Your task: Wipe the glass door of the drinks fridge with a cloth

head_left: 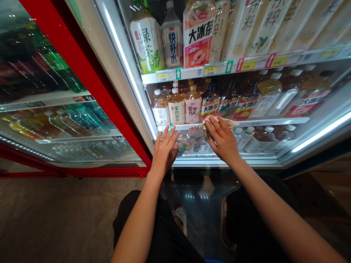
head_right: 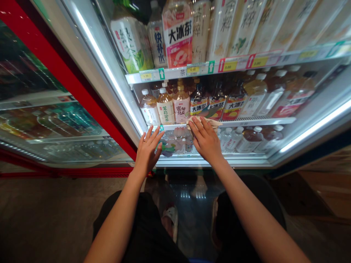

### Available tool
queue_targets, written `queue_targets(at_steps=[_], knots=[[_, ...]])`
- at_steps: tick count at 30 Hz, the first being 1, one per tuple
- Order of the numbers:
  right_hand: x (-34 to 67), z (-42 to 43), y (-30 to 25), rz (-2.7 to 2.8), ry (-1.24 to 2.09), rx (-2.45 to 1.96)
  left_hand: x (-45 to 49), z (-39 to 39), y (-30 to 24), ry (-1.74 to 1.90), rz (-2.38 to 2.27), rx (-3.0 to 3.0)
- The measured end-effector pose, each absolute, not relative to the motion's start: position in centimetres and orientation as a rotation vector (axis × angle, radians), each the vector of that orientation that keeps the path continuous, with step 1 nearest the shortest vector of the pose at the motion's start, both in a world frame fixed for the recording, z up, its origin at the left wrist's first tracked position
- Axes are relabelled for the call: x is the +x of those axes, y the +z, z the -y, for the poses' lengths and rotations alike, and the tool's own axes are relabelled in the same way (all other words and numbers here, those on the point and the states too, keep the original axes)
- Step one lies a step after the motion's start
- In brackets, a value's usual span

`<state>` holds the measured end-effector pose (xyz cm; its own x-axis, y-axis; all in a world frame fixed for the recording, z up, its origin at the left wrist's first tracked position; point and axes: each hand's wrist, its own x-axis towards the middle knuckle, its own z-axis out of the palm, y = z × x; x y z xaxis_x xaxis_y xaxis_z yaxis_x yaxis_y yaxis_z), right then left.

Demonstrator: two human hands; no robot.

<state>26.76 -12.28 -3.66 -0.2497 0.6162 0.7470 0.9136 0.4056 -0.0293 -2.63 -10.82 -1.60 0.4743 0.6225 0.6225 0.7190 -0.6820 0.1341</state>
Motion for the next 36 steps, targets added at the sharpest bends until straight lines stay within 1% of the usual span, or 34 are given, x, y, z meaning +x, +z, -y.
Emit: queue_targets(at_steps=[8,18,23,29,33,36], knots=[[26.4,12.2,-4.0,2.034,-0.56,-1.273,-2.4,10.8,-1.7,-0.973,1.165,-2.578],[26.8,12.6,-4.1,1.975,-0.556,-1.297,-2.0,10.7,-1.7,-0.955,1.162,-2.583],[27.1,12.2,-3.4,2.035,-0.581,-1.277,-1.5,10.8,-1.5,-0.941,1.13,-2.59],[27.9,12.6,-3.5,1.948,-0.614,-1.265,-0.8,10.8,-1.2,-0.942,1.102,-2.597],[27.5,12.5,-4.1,1.999,-0.608,-1.262,0.1,10.9,-0.9,-0.949,1.047,-2.609],[27.6,12.3,-3.3,2.07,-0.632,-1.259,1.2,10.8,-0.5,-0.965,0.999,-2.603]])
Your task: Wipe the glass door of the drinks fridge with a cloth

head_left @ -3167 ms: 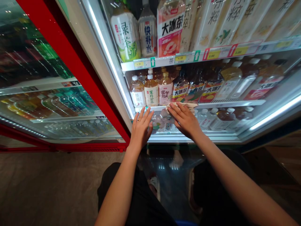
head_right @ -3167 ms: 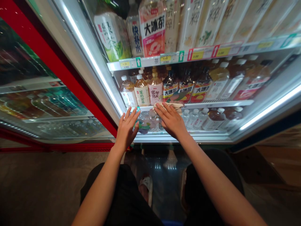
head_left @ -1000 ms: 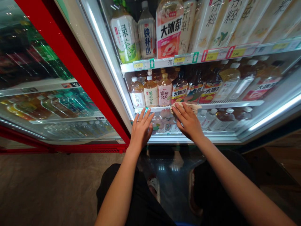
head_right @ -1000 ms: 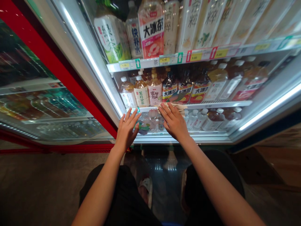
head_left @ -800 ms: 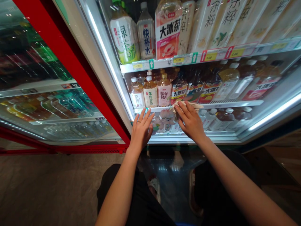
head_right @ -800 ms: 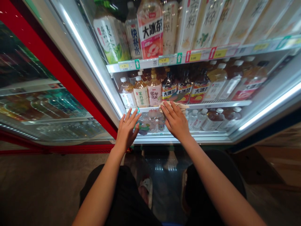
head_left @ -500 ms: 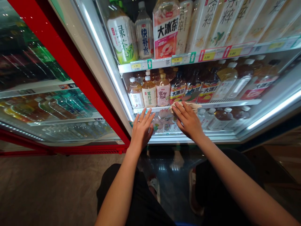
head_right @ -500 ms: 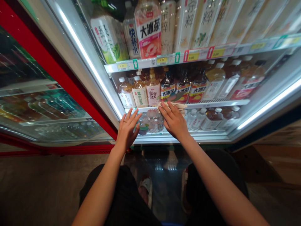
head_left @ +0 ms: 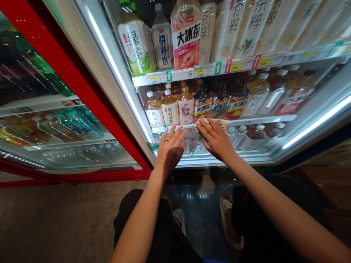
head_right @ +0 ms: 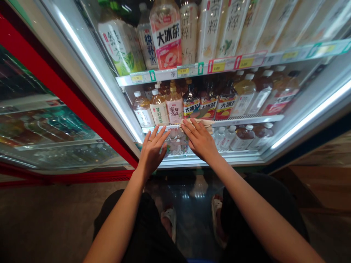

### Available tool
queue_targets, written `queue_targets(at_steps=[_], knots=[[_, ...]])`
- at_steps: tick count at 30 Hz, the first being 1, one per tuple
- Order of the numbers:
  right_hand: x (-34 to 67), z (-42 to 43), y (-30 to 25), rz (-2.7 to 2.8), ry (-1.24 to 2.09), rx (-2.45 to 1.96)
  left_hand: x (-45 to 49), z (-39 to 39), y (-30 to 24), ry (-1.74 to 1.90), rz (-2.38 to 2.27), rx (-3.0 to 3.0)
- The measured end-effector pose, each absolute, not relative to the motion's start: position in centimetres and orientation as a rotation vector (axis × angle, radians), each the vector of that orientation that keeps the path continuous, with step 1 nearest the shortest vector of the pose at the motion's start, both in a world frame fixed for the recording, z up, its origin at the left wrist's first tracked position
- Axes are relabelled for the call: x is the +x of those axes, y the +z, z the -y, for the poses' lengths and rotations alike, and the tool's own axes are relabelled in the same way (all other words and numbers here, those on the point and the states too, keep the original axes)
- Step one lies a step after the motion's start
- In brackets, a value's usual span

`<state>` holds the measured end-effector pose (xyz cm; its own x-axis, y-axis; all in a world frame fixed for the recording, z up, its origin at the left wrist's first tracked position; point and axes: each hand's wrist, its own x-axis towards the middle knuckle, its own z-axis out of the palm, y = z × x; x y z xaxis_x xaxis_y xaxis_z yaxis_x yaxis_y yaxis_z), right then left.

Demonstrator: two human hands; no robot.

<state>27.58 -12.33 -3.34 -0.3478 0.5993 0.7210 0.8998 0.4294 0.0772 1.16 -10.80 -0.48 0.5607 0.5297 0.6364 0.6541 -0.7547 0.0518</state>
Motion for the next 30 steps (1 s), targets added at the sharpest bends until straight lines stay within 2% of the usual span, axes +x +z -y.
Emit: queue_targets(at_steps=[4,11,19,30], knots=[[29.0,12.6,-2.1,2.136,-0.647,-1.27,2.6,10.5,-0.3,-1.001,0.935,-2.603],[30.5,12.7,-4.1,2.087,-0.667,-1.236,5.4,10.7,-0.6,-1.041,0.792,-2.599],[32.2,12.2,-3.7,2.13,-0.7,-1.213,8.0,10.4,-0.5,-1.018,0.73,-2.594],[32.6,13.1,-4.8,2.015,-0.726,-1.277,10.3,9.9,-0.6,-1.218,0.663,-2.512]])
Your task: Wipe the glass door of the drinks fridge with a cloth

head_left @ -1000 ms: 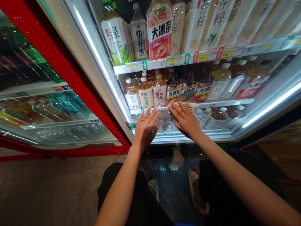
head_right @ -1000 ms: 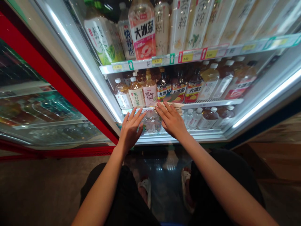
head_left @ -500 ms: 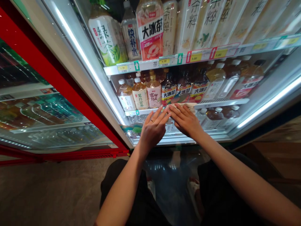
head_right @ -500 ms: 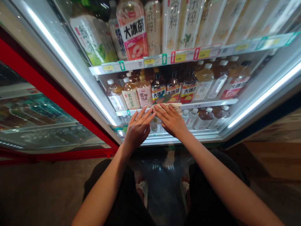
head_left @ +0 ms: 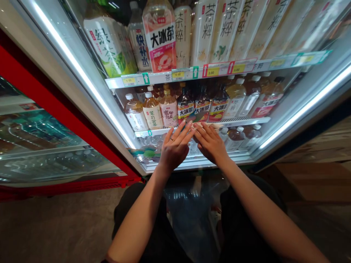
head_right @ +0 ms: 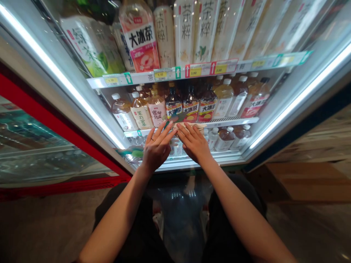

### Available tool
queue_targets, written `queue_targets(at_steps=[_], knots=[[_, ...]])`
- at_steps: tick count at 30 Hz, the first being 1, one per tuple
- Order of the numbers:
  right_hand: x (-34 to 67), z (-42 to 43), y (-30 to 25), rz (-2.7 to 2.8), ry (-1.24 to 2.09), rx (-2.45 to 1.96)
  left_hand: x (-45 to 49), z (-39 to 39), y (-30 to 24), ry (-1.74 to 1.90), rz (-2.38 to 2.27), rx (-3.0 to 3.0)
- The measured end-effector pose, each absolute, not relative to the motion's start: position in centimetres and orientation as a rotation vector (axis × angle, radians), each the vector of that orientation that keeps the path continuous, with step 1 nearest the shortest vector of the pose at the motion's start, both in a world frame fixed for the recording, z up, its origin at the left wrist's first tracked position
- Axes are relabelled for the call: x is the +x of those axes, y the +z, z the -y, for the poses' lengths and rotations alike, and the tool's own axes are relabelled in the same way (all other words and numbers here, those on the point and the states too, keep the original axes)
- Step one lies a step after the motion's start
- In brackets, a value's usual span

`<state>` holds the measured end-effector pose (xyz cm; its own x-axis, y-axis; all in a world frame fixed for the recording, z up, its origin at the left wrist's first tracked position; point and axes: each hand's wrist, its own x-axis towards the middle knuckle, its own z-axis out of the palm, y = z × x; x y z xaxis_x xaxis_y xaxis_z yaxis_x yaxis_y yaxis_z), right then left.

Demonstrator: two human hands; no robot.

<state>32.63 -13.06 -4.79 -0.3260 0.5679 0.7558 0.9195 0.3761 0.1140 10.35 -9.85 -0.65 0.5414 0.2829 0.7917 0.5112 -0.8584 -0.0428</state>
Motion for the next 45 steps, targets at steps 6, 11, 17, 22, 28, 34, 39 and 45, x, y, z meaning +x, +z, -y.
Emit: queue_targets(at_steps=[6,11,17,22,28,34,39,45], knots=[[32.3,13.4,-4.5,1.941,-0.744,-1.333,10.4,9.7,-0.7,-1.245,0.81,-2.413],[32.6,13.5,-3.7,1.981,-0.705,-1.362,9.8,9.3,-1.2,-1.271,0.821,-2.377],[33.0,14.0,-3.5,1.894,-0.711,-1.37,9.5,9.2,-1.8,-1.299,0.802,-2.37],[33.1,14.0,-3.9,1.93,-0.724,-1.366,10.1,9.1,-2.1,-1.326,0.732,-2.354],[34.8,14.7,-3.6,1.82,-0.697,-1.393,10.7,9.1,-1.7,-1.327,0.719,-2.351],[35.5,14.9,-3.9,1.862,-0.695,-1.389,11.5,9.1,-1.8,-1.311,0.694,-2.373],[36.6,15.3,-4.1,1.723,-0.703,-1.434,12.3,9.0,-1.9,-1.306,0.703,-2.36],[37.1,15.4,-4.5,1.817,-0.761,-1.405,13.1,9.0,-2.4,-1.297,0.631,-2.384]])
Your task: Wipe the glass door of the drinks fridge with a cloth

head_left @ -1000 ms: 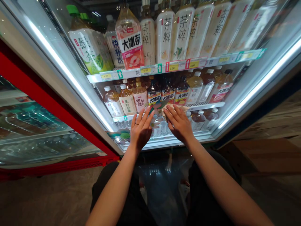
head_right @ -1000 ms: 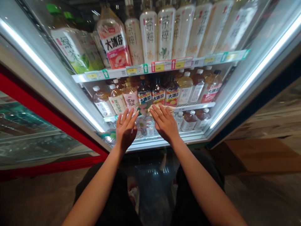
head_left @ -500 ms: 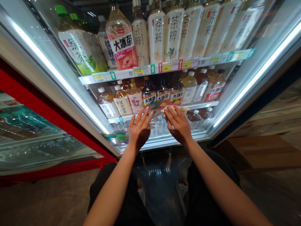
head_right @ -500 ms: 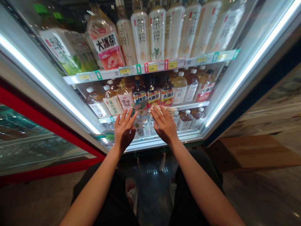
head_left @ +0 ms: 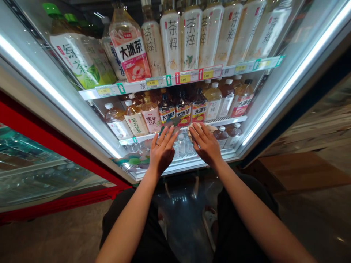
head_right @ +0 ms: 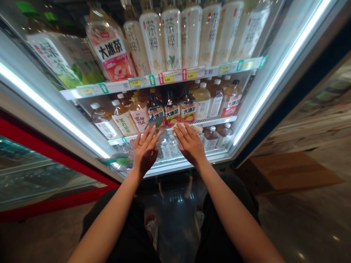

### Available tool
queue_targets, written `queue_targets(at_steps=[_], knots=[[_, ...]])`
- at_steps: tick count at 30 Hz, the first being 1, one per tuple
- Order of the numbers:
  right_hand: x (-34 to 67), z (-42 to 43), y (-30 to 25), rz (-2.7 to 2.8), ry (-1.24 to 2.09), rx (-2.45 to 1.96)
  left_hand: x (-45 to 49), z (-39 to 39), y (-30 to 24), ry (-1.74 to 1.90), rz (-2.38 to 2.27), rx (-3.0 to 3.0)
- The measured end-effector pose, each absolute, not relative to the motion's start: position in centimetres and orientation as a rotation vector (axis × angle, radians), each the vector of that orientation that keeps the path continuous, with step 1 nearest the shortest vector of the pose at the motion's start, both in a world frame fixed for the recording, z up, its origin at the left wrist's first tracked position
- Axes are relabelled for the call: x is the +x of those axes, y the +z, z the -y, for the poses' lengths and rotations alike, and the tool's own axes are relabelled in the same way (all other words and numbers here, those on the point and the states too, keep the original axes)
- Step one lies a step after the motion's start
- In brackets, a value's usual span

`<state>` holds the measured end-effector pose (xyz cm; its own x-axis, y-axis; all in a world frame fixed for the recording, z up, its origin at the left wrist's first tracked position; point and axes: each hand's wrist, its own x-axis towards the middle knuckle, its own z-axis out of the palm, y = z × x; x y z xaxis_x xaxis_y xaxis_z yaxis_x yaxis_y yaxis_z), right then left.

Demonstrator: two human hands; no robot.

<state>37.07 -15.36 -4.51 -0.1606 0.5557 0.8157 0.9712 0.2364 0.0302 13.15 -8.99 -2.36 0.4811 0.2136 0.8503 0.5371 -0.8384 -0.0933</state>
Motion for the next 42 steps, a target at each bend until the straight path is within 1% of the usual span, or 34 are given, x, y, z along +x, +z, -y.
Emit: queue_targets(at_steps=[6,12,17,24,30,37,42], knots=[[38.1,15.6,-5.0,1.67,-0.767,-1.487,13.8,9.2,-2.5,-1.27,0.609,-2.426],[38.4,15.8,-5.6,1.682,-0.769,-1.487,14.5,9.5,-2.7,-1.238,0.536,-2.436],[39.4,16.1,-5.9,1.557,-0.735,-1.487,15.2,9.6,-2.9,-1.231,0.536,-2.455],[40.3,16.5,-5.8,1.727,-0.644,-1.464,16.5,9.8,-3.0,-1.247,0.483,-2.48],[42.2,16.8,-6.0,1.533,-0.692,-1.545,18.0,10.1,-3.2,-1.243,0.476,-2.5],[43.1,16.9,-6.3,1.614,-0.616,-1.53,19.5,10.4,-3.4,-1.23,0.417,-2.492],[43.9,17.1,-6.1,1.51,-0.585,-1.574,20.1,10.6,-3.6,-1.227,0.402,-2.519]])
